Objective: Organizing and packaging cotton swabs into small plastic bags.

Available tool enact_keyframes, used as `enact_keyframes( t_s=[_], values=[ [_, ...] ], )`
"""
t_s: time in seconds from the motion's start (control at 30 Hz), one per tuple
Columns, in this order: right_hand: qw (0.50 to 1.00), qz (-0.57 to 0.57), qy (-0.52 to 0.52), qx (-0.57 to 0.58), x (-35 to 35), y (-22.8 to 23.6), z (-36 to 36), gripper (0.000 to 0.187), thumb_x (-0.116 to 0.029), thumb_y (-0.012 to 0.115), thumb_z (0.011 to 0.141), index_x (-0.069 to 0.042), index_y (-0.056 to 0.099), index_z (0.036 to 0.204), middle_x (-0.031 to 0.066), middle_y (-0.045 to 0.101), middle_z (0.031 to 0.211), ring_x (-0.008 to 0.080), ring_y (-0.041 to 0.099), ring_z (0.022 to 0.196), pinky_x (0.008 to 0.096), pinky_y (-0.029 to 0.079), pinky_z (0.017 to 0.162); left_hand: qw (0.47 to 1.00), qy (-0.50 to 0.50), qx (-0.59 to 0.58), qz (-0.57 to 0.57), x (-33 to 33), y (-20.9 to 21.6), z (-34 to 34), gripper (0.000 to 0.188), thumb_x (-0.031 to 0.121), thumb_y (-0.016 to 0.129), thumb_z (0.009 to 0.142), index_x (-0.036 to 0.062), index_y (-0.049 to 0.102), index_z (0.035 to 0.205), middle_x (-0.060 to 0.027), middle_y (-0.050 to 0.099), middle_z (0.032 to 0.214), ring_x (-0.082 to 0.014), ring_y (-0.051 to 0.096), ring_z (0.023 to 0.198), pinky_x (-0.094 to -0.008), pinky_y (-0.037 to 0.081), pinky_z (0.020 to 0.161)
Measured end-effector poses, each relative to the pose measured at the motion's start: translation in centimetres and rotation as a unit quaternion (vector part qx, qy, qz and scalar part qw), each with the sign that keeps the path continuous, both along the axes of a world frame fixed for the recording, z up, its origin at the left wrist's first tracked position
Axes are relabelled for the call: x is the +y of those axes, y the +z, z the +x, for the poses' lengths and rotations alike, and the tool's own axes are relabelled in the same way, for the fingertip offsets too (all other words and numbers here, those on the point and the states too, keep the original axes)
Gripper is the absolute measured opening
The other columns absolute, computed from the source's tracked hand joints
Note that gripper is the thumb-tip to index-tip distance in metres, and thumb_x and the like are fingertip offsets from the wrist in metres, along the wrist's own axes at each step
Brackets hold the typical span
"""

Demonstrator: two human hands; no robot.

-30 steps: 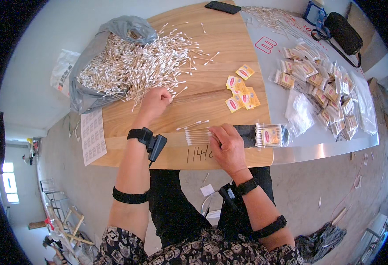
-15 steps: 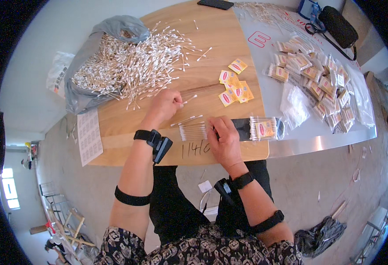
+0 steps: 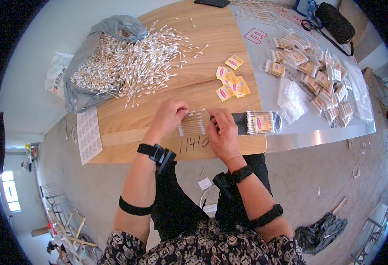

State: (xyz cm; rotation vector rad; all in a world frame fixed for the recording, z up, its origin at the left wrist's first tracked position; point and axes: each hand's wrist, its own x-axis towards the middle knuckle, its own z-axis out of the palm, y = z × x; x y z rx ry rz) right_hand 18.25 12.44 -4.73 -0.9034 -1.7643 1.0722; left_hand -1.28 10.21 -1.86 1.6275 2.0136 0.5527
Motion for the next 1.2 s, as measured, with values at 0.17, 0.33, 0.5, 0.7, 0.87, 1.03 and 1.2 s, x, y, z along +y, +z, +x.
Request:
enact_keyframes(
  t_s=[0.17, 0.33, 0.5, 0.7, 0.87, 1.03, 1.2],
  values=[
    [0.996, -0.051, -0.009, 0.074, 0.6, -0.3, -0.1, 0.029, -0.004, 0.055, 0.091, 0.002, 0.057, 0.119, 0.0151, 0.06, 0.117, 0.0231, 0.06, 0.102, 0.0316, 0.047, 0.091, 0.969, 0.101, 0.04, 0.221, -3.8, -2.5, 0.6, 0.025, 0.007, 0.057, 0.09, 0.0024, 0.061, 0.114, -0.0152, 0.058, 0.119, -0.0271, 0.055, 0.112, -0.0351, 0.046, 0.092],
    [0.977, -0.137, -0.003, 0.161, 1.3, -0.7, -3.3, 0.037, -0.018, 0.048, 0.1, 0.005, 0.051, 0.129, 0.0182, 0.054, 0.133, 0.0249, 0.049, 0.126, 0.0334, 0.035, 0.107, 0.905, 0.236, -0.198, 0.293, -4.5, -4.0, 2.8, 0.038, 0.02, 0.046, 0.101, -0.0003, 0.048, 0.133, -0.0151, 0.049, 0.136, -0.0241, 0.045, 0.128, -0.0344, 0.036, 0.106],
    [0.975, -0.156, 0.003, 0.157, 1.1, -1.5, -4.6, 0.044, -0.026, 0.045, 0.102, 0.006, 0.05, 0.132, 0.0182, 0.054, 0.133, 0.0259, 0.047, 0.128, 0.0339, 0.034, 0.107, 0.865, 0.264, -0.321, 0.282, -3.4, -3.6, 4.4, 0.042, 0.025, 0.043, 0.103, -0.0025, 0.048, 0.134, -0.0141, 0.05, 0.136, -0.0222, 0.046, 0.126, -0.0336, 0.033, 0.108],
    [0.941, -0.241, 0.05, 0.234, 0.9, -1.7, -4.1, 0.047, -0.029, 0.043, 0.104, 0.005, 0.046, 0.135, 0.0135, 0.054, 0.129, 0.0187, 0.047, 0.125, 0.0302, 0.036, 0.107, 0.86, 0.2, -0.387, 0.266, -3.1, -3.7, 4.7, 0.043, 0.029, 0.042, 0.103, -0.0024, 0.049, 0.132, -0.0142, 0.053, 0.133, -0.0231, 0.047, 0.126, -0.0354, 0.034, 0.108],
    [0.975, -0.175, 0.038, 0.132, 2.3, -0.5, -4.5, 0.046, -0.028, 0.046, 0.102, 0.008, 0.05, 0.13, 0.0191, 0.058, 0.127, 0.0248, 0.055, 0.118, 0.0319, 0.04, 0.101, 0.859, 0.205, -0.372, 0.285, -2.5, -3.6, 4.9, 0.044, 0.031, 0.041, 0.104, -0.0022, 0.048, 0.133, -0.0147, 0.054, 0.13, -0.0234, 0.05, 0.122, -0.036, 0.036, 0.107],
    [0.979, -0.167, 0.073, 0.086, 2.0, -1.2, -3.6, 0.048, -0.03, 0.044, 0.103, 0.007, 0.048, 0.132, 0.017, 0.057, 0.128, 0.0228, 0.053, 0.12, 0.0314, 0.041, 0.102, 0.839, 0.203, -0.417, 0.285, -3.0, -3.7, 4.5, 0.045, 0.032, 0.042, 0.104, -0.0029, 0.047, 0.133, -0.015, 0.053, 0.13, -0.0237, 0.05, 0.121, -0.0359, 0.037, 0.107],
    [0.956, -0.221, 0.027, 0.19, -0.7, -1.3, -3.5, 0.048, -0.03, 0.042, 0.104, 0.006, 0.045, 0.135, 0.015, 0.054, 0.13, 0.0209, 0.05, 0.123, 0.032, 0.039, 0.106, 0.798, 0.237, -0.444, 0.33, -3.3, -3.7, 5.7, 0.046, 0.032, 0.042, 0.103, -0.003, 0.047, 0.133, -0.0152, 0.053, 0.131, -0.0239, 0.049, 0.122, -0.0367, 0.035, 0.107]
  ],
)
